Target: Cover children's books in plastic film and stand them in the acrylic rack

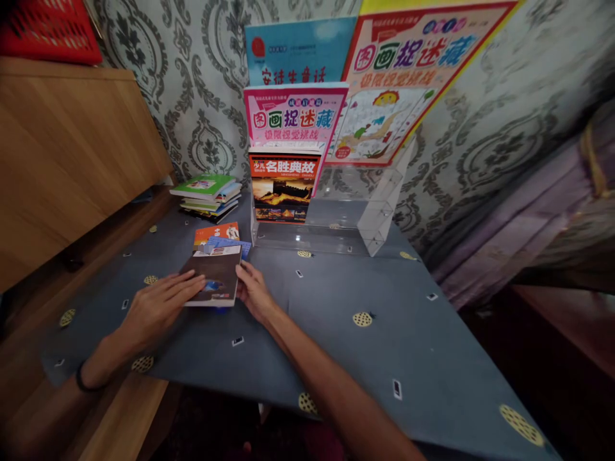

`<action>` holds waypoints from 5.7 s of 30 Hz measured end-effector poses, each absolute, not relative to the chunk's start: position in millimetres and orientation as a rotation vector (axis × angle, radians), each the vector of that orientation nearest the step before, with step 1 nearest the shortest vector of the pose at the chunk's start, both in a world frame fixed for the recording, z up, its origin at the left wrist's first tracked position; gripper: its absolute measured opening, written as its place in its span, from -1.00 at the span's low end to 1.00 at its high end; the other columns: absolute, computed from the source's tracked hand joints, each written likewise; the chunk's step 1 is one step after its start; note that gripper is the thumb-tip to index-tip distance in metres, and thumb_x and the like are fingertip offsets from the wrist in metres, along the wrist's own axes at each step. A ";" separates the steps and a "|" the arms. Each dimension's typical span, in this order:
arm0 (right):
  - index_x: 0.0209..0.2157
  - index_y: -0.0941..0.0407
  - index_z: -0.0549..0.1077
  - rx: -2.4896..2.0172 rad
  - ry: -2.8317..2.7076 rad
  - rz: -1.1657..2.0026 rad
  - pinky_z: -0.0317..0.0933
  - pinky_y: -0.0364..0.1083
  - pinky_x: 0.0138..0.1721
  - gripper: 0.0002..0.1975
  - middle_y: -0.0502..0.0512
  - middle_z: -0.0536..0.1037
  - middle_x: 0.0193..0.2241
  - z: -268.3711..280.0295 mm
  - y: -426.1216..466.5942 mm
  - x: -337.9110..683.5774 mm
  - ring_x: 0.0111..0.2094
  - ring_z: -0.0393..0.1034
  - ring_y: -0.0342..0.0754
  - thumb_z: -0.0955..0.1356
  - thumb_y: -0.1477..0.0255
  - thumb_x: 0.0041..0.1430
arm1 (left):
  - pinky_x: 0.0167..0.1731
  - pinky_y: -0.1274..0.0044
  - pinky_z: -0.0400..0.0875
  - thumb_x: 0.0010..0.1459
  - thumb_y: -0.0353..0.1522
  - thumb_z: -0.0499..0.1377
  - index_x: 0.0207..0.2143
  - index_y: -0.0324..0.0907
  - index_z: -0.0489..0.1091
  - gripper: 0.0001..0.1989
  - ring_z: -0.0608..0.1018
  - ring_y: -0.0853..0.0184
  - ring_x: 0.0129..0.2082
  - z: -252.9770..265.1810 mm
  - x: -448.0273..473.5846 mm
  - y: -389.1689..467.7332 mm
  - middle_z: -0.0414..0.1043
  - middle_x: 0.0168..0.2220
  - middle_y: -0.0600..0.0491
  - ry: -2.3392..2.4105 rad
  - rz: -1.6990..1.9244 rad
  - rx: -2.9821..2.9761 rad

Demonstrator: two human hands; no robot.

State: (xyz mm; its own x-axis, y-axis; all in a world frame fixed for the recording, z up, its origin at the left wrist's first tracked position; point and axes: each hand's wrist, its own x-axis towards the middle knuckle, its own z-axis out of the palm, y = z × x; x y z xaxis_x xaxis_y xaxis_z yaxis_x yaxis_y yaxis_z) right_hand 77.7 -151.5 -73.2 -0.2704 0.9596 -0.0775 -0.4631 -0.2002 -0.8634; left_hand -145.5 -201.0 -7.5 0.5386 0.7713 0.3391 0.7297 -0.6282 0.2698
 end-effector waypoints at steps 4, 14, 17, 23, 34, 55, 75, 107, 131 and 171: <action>0.24 -0.12 0.21 -0.690 -0.887 1.674 0.44 -0.01 -0.25 -0.35 0.04 0.59 -0.17 -60.9 -151.3 85.7 -0.18 0.55 0.02 0.39 0.05 0.17 | 0.00 0.34 0.48 0.25 -0.22 0.13 -0.05 -0.01 0.57 -0.70 0.63 0.13 -0.06 30.9 -141.7 -194.3 0.62 -0.06 0.00 1.285 0.953 2.442; -0.03 -0.01 0.54 -0.750 -1.190 1.252 0.34 -0.04 -0.04 -0.52 0.03 0.58 -0.10 -51.8 -144.7 101.3 -0.09 0.45 0.00 0.50 0.11 0.02 | -0.53 0.60 0.32 -0.09 -0.15 0.39 -0.50 -0.16 0.53 -0.74 0.42 0.36 -0.54 78.9 -150.4 -168.0 0.44 -0.56 0.12 1.318 1.239 1.862; -0.24 0.08 0.59 -0.742 -1.215 1.445 0.34 -0.13 -0.36 -0.57 -0.03 0.55 -0.43 -45.9 -149.3 105.3 -0.42 0.41 -0.11 0.53 0.08 -0.06 | -0.50 0.57 0.40 -0.24 -0.13 0.47 -0.46 -0.19 0.54 -0.63 0.47 0.36 -0.53 72.3 -157.8 -146.7 0.50 -0.51 0.08 1.213 1.239 1.591; -0.34 0.13 0.52 -0.586 -1.154 1.793 0.28 -0.22 -0.62 -0.62 -0.15 0.38 -0.63 -40.4 -161.3 101.0 -0.64 0.21 -0.24 0.57 0.16 -0.09 | -0.43 0.47 0.48 -0.26 0.00 0.43 -0.34 -0.23 0.51 -0.46 0.54 0.29 -0.48 32.6 -162.9 -91.0 0.55 -0.42 0.02 1.240 1.151 1.478; -0.41 0.16 0.49 -0.872 -0.982 1.819 0.43 -0.20 -0.58 -0.60 -0.05 0.49 -0.57 -76.8 -150.1 94.8 -0.57 0.40 -0.19 0.57 0.14 -0.08 | 0.27 0.19 0.22 0.35 -0.17 -0.03 0.21 -0.23 0.29 -0.50 0.31 0.10 0.31 -66.7 -130.9 -113.0 0.31 0.26 -0.20 1.596 0.814 2.450; 0.12 0.31 0.40 -0.990 -2.570 0.259 0.12 0.08 0.27 -0.60 0.41 0.44 0.15 -45.4 -134.6 31.3 0.23 0.28 0.11 0.25 0.62 0.26 | 0.23 0.21 0.30 0.28 -0.45 -0.11 0.25 -0.16 0.16 -0.51 0.44 0.22 0.19 -88.6 -133.4 -115.8 0.38 0.19 -0.13 1.514 1.278 2.132; 0.25 0.39 0.27 -1.282 -2.407 0.234 -0.09 0.19 0.36 -0.49 0.50 0.26 0.29 -54.1 -85.5 13.9 0.36 0.07 0.21 0.22 0.37 0.39 | 0.19 0.06 0.29 0.21 -0.54 -0.08 0.37 -0.20 -0.12 -0.33 0.38 0.07 0.27 -80.8 -130.3 -123.1 0.28 0.28 -0.27 1.794 1.033 2.122; 0.31 0.14 0.21 -0.974 -2.067 0.702 0.06 0.12 0.31 -0.47 0.17 0.35 0.29 -97.2 -51.8 87.7 0.30 0.21 -0.03 0.11 0.49 0.34 | 0.31 -0.08 -0.10 0.14 -0.65 0.05 0.21 0.20 0.34 -0.29 0.05 0.07 0.43 -58.9 -116.3 -135.0 0.10 0.40 0.08 1.221 0.356 2.737; 0.30 0.10 0.24 -1.048 -2.090 0.633 0.00 0.18 0.33 -0.46 0.19 0.30 0.31 -92.4 -63.6 84.7 0.34 0.13 0.05 0.26 0.33 0.32 | 0.32 0.09 0.07 0.30 -0.56 -0.05 0.16 0.11 0.39 -0.47 0.24 0.24 0.35 -53.7 -122.7 -153.3 0.26 0.32 0.08 1.062 0.456 2.667; 0.33 0.36 0.17 -1.275 -2.252 0.084 -0.02 0.30 0.31 -0.27 0.50 0.12 0.36 -103.6 -170.6 55.8 0.40 -0.06 0.28 0.09 0.07 0.41 | 0.32 0.27 0.10 0.39 -0.40 -0.03 0.14 -0.15 0.40 -0.65 0.28 0.25 0.32 -73.4 -124.7 -91.6 0.31 0.28 -0.07 1.585 0.807 2.442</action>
State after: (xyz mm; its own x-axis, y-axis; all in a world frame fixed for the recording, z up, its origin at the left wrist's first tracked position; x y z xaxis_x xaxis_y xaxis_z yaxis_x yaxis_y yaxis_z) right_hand 55.8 -170.6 -103.6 -0.4022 0.8101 0.4265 0.7760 0.5489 -0.3108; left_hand -124.7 -91.6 -73.4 0.3092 0.8771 0.3674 0.8131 -0.4442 0.3762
